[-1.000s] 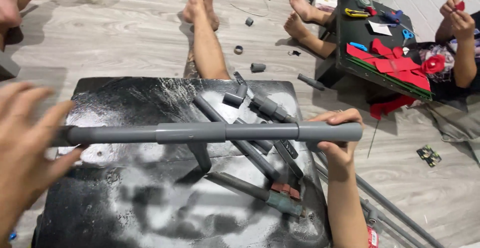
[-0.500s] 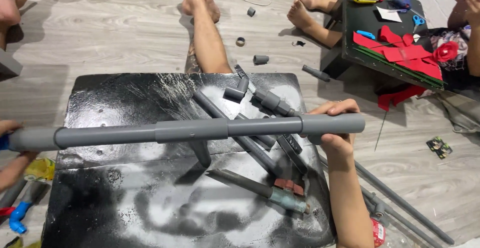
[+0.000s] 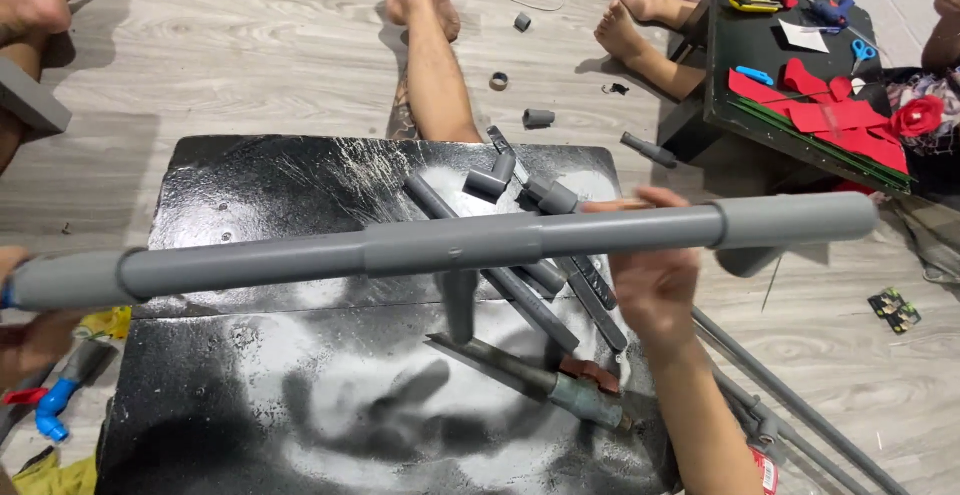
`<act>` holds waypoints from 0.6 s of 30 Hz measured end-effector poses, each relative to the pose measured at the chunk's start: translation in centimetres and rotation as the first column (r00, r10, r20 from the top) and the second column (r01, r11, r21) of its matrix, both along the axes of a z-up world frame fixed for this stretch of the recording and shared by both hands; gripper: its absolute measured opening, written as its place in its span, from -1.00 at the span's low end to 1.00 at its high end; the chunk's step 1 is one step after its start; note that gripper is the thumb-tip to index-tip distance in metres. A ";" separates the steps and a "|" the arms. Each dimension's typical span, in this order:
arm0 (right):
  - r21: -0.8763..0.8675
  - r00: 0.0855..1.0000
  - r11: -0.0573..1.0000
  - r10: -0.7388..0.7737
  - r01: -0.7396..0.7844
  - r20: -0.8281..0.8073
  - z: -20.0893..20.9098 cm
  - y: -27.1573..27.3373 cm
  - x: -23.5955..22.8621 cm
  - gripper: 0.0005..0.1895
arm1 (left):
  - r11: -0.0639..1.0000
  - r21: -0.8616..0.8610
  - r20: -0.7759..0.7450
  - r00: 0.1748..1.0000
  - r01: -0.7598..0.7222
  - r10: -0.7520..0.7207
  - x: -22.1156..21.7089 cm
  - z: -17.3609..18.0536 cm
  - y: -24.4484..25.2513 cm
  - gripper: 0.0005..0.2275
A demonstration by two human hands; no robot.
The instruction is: Connecting various PVC pipe segments and fittings to assemble a plumbing structure.
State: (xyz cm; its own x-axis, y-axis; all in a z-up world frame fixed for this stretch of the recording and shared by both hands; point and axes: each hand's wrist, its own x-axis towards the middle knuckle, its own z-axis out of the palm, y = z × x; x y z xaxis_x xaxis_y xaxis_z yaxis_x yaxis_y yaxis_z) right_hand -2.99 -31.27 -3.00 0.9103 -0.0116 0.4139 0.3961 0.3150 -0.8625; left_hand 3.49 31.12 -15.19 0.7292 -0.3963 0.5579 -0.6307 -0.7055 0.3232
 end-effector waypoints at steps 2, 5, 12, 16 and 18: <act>-0.136 0.980 0.975 0.185 -0.175 0.068 1.0 1.5 -1.0 -0.06 | 1.000 -0.011 0.017 1.000 0.009 -0.008 -3.1 2.9 -5.1 -0.41; -0.277 0.975 0.939 0.220 -0.204 0.029 1.6 3.9 -2.8 -0.08 | 0.900 0.244 0.271 0.916 -0.362 0.295 -5.0 5.5 -9.3 -0.58; -0.289 0.992 0.954 0.105 -0.079 0.074 0.0 2.7 -1.6 0.22 | 0.819 0.302 0.594 0.768 -0.488 0.239 -4.2 11.4 -18.5 -0.48; -0.277 0.997 0.958 -0.074 0.076 0.017 1.7 2.2 -2.4 0.00 | 0.875 0.275 0.580 0.795 -0.398 0.179 -2.7 12.4 -20.5 -0.53; -0.270 0.998 0.961 -0.068 0.065 0.001 2.3 2.0 -1.8 -0.08 | 0.888 0.257 0.623 0.768 -0.383 0.151 -1.9 13.3 -22.0 -0.55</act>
State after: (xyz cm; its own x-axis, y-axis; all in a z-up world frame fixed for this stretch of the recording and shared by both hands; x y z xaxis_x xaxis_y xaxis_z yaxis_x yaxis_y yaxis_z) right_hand -4.75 -29.30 -0.71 0.9145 0.0389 0.4027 0.4011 0.0434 -0.9150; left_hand 1.60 9.15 -1.88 0.4242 -0.4848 0.7649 -0.3805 -0.8619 -0.3352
